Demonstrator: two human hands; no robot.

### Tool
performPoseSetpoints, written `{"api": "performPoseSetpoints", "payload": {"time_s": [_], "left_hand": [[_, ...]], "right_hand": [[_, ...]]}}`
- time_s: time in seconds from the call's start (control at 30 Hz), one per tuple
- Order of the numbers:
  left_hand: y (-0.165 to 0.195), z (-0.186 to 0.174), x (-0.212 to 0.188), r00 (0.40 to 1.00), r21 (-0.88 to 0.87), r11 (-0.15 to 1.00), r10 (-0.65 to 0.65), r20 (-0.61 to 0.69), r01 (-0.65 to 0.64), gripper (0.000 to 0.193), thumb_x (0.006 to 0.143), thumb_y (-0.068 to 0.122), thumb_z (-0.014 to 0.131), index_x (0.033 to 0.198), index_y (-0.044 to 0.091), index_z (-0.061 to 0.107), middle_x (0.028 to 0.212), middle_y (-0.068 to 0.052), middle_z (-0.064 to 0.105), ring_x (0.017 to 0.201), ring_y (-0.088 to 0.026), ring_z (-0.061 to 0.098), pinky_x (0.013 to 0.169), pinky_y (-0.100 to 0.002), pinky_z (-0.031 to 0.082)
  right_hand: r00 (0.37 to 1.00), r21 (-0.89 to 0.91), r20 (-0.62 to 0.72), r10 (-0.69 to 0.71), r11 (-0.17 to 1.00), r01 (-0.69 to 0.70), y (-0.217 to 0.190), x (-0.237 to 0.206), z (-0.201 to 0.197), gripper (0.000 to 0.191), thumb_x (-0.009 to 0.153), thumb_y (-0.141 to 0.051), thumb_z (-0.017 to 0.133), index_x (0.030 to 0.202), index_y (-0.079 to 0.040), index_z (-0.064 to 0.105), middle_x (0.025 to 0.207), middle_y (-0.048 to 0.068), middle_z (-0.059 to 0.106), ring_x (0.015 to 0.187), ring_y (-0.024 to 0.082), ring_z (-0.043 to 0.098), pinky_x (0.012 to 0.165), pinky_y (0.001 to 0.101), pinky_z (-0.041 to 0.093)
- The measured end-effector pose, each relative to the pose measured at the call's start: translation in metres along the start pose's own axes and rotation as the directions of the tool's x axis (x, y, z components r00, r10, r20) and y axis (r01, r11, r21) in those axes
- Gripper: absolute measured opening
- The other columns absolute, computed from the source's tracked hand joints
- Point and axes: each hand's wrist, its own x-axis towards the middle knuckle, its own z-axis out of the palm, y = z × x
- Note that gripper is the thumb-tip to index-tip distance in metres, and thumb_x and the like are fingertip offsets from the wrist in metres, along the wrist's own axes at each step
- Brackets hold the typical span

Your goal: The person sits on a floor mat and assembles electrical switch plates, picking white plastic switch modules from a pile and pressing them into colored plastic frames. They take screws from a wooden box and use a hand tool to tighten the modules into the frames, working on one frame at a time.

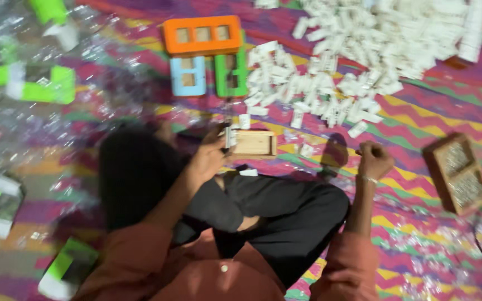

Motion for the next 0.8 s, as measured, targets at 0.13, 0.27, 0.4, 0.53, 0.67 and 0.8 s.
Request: {"api": "performPoseSetpoints", "payload": {"time_s": [0.13,0.27,0.4,0.53,0.67,0.8], "left_hand": [[-0.005,0.002,-0.001,0.999,0.025,0.999,-0.036,0.028,0.035,0.034,0.096,0.016,0.070,0.127,0.014,0.056,0.100,-0.002,0.064,0.084,-0.016,0.062,0.065,-0.033,0.051],[-0.004,0.003,-0.004,0.996,-0.010,0.999,-0.051,0.076,0.052,0.028,0.096,0.015,0.071,0.119,0.016,0.055,0.099,0.001,0.064,0.085,-0.014,0.061,0.063,-0.030,0.048],[-0.006,0.009,-0.007,0.996,0.051,0.996,-0.079,0.050,0.077,0.032,0.096,0.017,0.073,0.123,0.015,0.055,0.104,0.002,0.064,0.089,-0.012,0.061,0.067,-0.030,0.048],[-0.002,0.016,-0.011,0.991,0.168,0.978,-0.131,0.031,0.124,0.054,0.087,0.021,0.074,0.138,0.018,0.055,0.110,0.004,0.065,0.091,-0.009,0.063,0.070,-0.030,0.054],[-0.003,0.017,-0.012,0.989,0.141,0.981,-0.139,0.045,0.132,0.062,0.089,0.023,0.076,0.145,0.017,0.051,0.111,0.004,0.064,0.094,-0.009,0.062,0.070,-0.030,0.054],[-0.007,0.012,-0.012,0.990,0.111,0.987,-0.121,0.076,0.112,0.059,0.092,0.021,0.076,0.144,0.015,0.051,0.114,0.002,0.063,0.098,-0.012,0.063,0.073,-0.032,0.054]], "right_hand": [[0.951,0.531,0.290,0.110,0.808,-0.255,-0.024,-0.067,0.050,0.008,0.101,-0.001,0.066,0.094,0.000,0.070,0.092,0.014,0.073,0.078,0.019,0.069,0.075,0.0338,0.058],[0.891,0.618,0.453,0.011,0.717,-0.323,-0.064,-0.150,0.129,0.009,0.092,0.008,0.071,0.096,0.001,0.068,0.096,0.015,0.074,0.084,0.019,0.071,0.081,0.0341,0.060],[0.841,0.359,0.534,0.088,0.877,-0.320,-0.106,-0.182,0.156,0.033,0.085,0.007,0.073,0.117,-0.001,0.070,0.096,0.011,0.075,0.084,0.013,0.071,0.077,0.0293,0.060],[0.870,0.333,0.474,-0.135,0.942,-0.036,-0.127,-0.195,0.168,0.018,0.093,0.006,0.074,0.110,0.004,0.076,0.102,0.006,0.072,0.090,0.011,0.067,0.078,0.0238,0.055],[0.869,0.381,0.456,-0.192,0.925,0.005,-0.122,-0.198,0.171,0.023,0.090,0.006,0.077,0.113,0.004,0.077,0.096,0.001,0.062,0.087,0.009,0.057,0.075,0.0218,0.048],[0.869,0.406,0.478,-0.127,0.910,-0.090,-0.113,-0.205,0.172,0.027,0.089,0.004,0.077,0.116,0.003,0.076,0.096,0.000,0.061,0.086,0.009,0.054,0.075,0.0215,0.046]]}}
